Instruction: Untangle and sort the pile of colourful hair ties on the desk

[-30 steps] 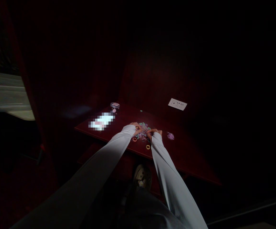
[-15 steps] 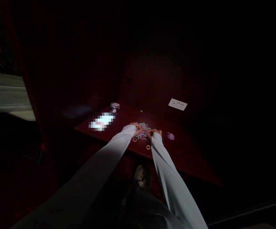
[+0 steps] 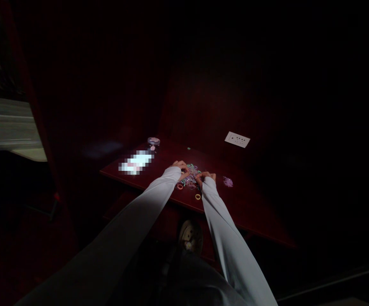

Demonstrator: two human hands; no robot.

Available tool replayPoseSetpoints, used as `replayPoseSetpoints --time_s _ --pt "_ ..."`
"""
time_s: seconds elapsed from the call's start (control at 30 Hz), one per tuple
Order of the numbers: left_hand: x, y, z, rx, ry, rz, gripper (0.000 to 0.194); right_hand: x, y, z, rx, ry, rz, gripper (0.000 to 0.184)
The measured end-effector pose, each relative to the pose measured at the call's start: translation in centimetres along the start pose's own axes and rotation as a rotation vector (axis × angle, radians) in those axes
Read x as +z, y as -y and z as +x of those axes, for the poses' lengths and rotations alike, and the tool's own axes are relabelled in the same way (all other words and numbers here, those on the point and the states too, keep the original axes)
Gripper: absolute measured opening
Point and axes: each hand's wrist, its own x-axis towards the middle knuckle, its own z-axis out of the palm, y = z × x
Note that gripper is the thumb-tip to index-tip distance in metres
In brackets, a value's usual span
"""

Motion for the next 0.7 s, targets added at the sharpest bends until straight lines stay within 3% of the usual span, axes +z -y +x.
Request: replayPoseSetpoints --time_s 0.43,0.7 --pt "-0.8 -0.9 -0.5 -0.038 0.012 0.033 0.008 0.2 -0.3 0.0 0.003 -0.054 0.006 0.019" --pt "-0.5 -1.1 -0.6 -0.016 0.071 0.051 0.010 -0.2 0.0 0.2 0.016 0.008 -0.039 0.015"
